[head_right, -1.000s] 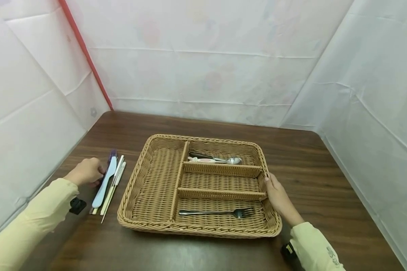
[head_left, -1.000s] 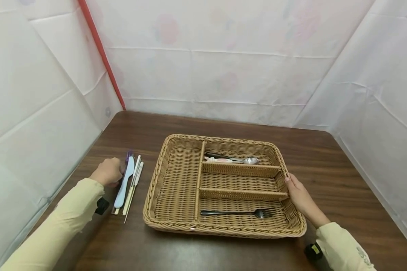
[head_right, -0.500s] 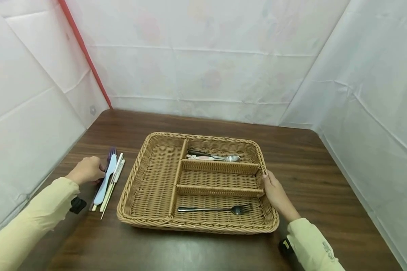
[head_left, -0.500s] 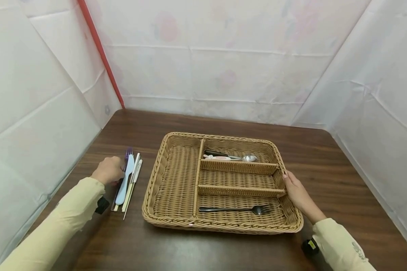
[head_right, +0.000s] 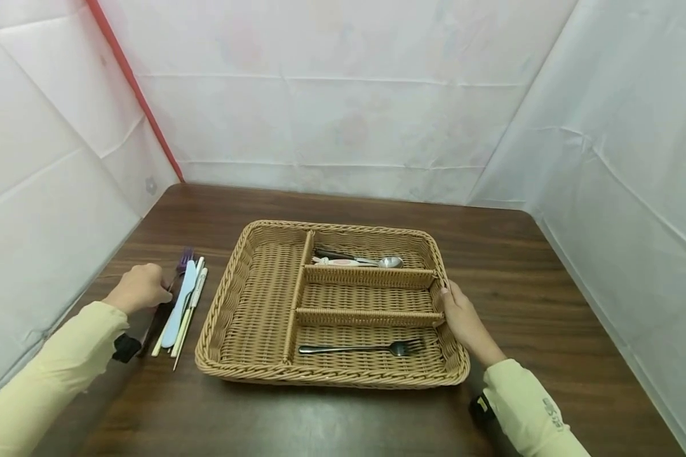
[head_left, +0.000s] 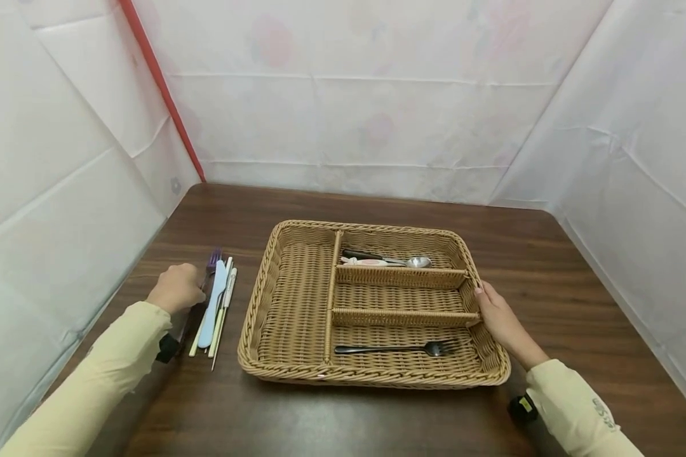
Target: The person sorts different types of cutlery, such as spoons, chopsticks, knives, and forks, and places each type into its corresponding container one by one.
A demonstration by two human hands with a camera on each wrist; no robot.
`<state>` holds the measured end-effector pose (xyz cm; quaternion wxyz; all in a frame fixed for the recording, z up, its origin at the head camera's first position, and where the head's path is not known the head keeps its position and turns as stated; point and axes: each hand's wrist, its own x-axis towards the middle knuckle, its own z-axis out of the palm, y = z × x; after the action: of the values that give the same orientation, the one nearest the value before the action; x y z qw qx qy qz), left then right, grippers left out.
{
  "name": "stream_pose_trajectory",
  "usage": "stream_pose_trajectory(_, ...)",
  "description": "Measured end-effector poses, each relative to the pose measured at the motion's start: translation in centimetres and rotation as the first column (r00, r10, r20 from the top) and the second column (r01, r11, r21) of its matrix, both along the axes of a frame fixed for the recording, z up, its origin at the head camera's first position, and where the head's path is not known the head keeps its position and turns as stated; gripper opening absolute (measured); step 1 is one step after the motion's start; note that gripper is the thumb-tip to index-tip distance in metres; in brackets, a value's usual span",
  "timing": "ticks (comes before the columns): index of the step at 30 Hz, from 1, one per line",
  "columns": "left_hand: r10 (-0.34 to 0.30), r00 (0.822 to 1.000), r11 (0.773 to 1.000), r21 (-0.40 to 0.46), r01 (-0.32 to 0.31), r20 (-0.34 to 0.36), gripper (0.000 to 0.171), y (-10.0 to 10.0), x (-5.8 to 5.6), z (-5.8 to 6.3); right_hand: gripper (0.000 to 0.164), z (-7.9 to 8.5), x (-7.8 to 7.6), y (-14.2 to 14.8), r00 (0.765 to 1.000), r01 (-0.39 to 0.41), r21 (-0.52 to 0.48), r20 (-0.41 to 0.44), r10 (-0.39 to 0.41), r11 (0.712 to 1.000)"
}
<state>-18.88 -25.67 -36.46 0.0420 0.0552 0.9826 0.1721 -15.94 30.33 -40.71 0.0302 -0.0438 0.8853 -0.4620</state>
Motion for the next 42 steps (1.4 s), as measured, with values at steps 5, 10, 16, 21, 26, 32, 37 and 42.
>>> stream_pose_trajectory(5, 0.002, 1.000, 1.000, 0.006, -0.002, -0.009, 0.035, -0.2, -0.5, 1.2, 0.057, 0.1, 0.3, 0.4, 1.000, 0.009, 0.002, -0.006, -0.009, 1.000)
stream_pose_trajectory(10, -0.013, 0.999, 1.000, -0.006, 0.012, -0.049, 0.038, 0.3, -0.5, 2.9, 0.059, 0.2, 0.6, 0.6, 1.000, 0.016, 0.005, 0.023, -0.016, 1.000)
stream_pose_trajectory(16, -0.101, 0.983, 0.995, -0.023, 0.098, -0.150, 0.040, 2.4, -0.2, 5.2, 0.058, 0.2, 0.8, 0.8, 1.000, 0.006, -0.006, -0.002, -0.006, 1.000)
stream_pose_trajectory(21, -0.194, 0.962, 0.981, -0.054, 0.187, -0.192, 0.039, 5.7, 0.6, 7.5, 0.058, 0.0, 0.9, 0.7, 1.000, -0.002, -0.023, 0.015, 0.002, 1.000)
stream_pose_trajectory(26, -0.284, 0.929, 0.959, -0.075, 0.274, -0.238, 0.038, 9.7, 1.4, 9.3, 0.056, -0.3, 0.8, 0.4, 1.000, 0.002, -0.042, 0.011, -0.001, 0.999)
stream_pose_trajectory(32, -0.422, 0.866, 0.905, -0.069, 0.420, -0.268, 0.026, 15.5, 2.5, 9.7, 0.055, -0.4, 0.6, 0.2, 1.000, 0.003, -0.059, -0.015, -0.004, 0.998)
stream_pose_trajectory(37, -0.582, 0.779, 0.809, -0.077, 0.582, -0.232, 0.020, 20.9, 3.7, 8.8, 0.055, -0.3, 0.3, 0.1, 1.000, 0.008, -0.041, -0.005, -0.008, 0.999)
stream_pose_trajectory(42, -0.721, 0.683, 0.692, -0.149, 0.706, -0.114, 0.022, 25.7, 3.9, 7.7, 0.056, -0.1, -0.1, -0.2, 1.000, -0.005, -0.046, 0.001, 0.005, 0.999)
